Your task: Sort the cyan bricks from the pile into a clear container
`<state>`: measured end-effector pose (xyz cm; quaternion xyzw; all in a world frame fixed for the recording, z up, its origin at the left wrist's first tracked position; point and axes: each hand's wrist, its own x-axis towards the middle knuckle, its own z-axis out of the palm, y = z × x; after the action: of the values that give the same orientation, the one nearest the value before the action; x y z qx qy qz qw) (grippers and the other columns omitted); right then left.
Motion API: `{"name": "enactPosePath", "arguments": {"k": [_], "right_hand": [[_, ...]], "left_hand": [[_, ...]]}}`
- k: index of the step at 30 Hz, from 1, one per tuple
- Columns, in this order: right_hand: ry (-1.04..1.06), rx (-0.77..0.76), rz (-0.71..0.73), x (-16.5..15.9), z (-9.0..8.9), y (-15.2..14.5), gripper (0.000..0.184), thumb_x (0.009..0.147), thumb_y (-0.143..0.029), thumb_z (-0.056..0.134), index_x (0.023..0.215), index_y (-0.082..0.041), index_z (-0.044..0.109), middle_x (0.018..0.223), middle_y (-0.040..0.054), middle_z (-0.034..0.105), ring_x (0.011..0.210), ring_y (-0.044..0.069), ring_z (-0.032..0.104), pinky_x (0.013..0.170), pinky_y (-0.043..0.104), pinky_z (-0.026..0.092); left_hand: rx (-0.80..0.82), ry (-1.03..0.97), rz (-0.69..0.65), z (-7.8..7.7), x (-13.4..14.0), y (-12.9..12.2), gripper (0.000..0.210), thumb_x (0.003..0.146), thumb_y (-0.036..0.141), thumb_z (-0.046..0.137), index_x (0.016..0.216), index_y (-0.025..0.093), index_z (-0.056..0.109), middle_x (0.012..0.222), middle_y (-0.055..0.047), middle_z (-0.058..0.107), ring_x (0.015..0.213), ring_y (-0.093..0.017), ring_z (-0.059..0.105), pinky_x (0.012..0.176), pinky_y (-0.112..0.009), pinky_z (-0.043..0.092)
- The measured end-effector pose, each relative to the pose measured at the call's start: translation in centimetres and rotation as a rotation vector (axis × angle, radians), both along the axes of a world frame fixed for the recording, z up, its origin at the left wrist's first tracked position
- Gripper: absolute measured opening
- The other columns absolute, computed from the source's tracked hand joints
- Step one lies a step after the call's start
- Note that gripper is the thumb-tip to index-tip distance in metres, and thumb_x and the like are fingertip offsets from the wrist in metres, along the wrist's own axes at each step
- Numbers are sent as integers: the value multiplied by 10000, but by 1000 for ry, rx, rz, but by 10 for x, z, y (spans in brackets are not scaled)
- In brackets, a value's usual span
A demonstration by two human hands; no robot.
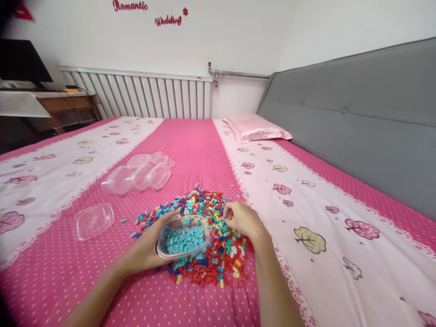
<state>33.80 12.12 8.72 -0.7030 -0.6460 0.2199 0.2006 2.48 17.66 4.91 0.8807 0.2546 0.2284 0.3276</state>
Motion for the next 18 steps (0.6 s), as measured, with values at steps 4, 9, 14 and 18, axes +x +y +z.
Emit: {"name": "enactPosePath", "arguments": {"k": [4, 9, 14, 18], "right_hand": [[131, 227, -89, -23, 11, 2, 95, 798, -152, 619, 848, -197, 687, 755, 1, 702, 686, 150, 634, 656, 249, 457], [160, 455, 0, -94, 25, -4, 111, 847, -164, 651, 899, -242, 712, 879, -7, 746, 764, 143, 668, 752, 256, 465], [-102, 299, 119, -126, 23, -12, 123, 856, -166, 675, 918, -262, 721, 904, -6, 767, 845, 179, 700, 743, 260, 446], [-307, 145, 148, -123, 26, -11, 149, 886, -172, 642, 959, -260, 737, 955, 34, 770, 929, 216, 709, 759, 276, 453]], "left_hand": [[-13, -3, -9, -1, 1, 0, 969, 783, 372, 808, 1530, 292, 196, 1504, -154, 461, 1366, -355, 484, 1111, -549, 426], [38, -13, -3, 2, 4, -2, 964, 791, 411, 799, 1530, 314, 188, 1521, -146, 437, 1339, -349, 510, 1094, -545, 443], [89, -24, 28, 10, 6, -8, 942, 787, 431, 799, 1529, 308, 231, 1533, -134, 434, 1375, -359, 472, 1116, -526, 426], [92, -4, 39, 11, 6, -9, 951, 775, 436, 809, 1523, 298, 238, 1517, -136, 456, 1351, -351, 504, 1107, -513, 436]]}}
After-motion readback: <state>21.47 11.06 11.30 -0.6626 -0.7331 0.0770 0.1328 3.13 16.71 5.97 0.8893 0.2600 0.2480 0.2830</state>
